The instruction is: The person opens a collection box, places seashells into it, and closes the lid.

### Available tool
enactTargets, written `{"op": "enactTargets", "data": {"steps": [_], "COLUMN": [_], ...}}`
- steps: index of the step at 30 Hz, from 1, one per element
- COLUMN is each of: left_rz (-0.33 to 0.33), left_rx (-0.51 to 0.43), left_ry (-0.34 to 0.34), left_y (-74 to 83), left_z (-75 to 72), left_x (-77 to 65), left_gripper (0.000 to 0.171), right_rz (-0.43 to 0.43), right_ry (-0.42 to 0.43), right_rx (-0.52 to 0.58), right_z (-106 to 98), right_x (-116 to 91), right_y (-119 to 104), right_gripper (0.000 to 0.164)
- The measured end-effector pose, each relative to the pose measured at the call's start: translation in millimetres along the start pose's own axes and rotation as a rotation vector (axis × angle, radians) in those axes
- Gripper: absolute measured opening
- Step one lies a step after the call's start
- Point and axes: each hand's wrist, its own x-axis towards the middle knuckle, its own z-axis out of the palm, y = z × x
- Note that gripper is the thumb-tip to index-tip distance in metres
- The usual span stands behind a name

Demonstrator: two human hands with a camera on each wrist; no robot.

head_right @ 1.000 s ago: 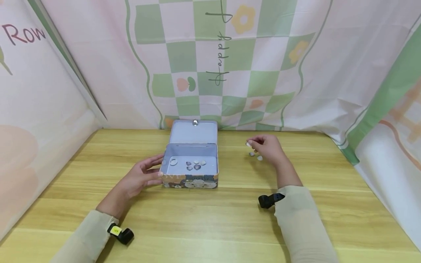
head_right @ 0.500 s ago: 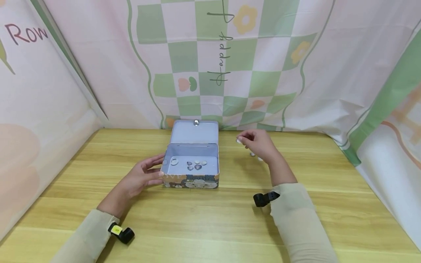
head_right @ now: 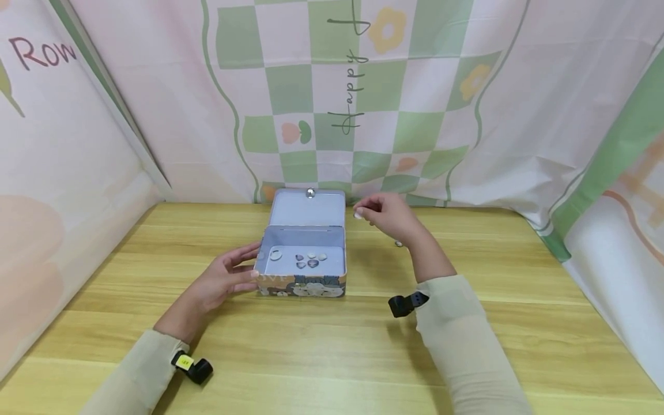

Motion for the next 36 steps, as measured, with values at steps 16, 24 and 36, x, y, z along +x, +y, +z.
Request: {"op": "enactTargets", "data": {"steps": [16,24,36], "left_rz": [-0.007,-0.015,-0.012], "left_rx": [-0.009,-0.011,-0.014], "left_ry": [0.001,0.009,0.012], "left_y": [2.2,2.5,0.9], "left_z": [1.6,1.7,0.2], "left_x": [0.0,0.7,1.1], "left_gripper": [0.079,0.077,0.077], "right_rz": [-0.042,-0.011,-0.077], "right_ry": [-0.104,-0.235,-0.362], "right_rx": [-0.025,0.014,-0.047], "right_z": [6,11,25], "right_x": [23,35,51], "right_y": [-38,-55,-80], "right_gripper": [0.016,0.017,0.014]}}
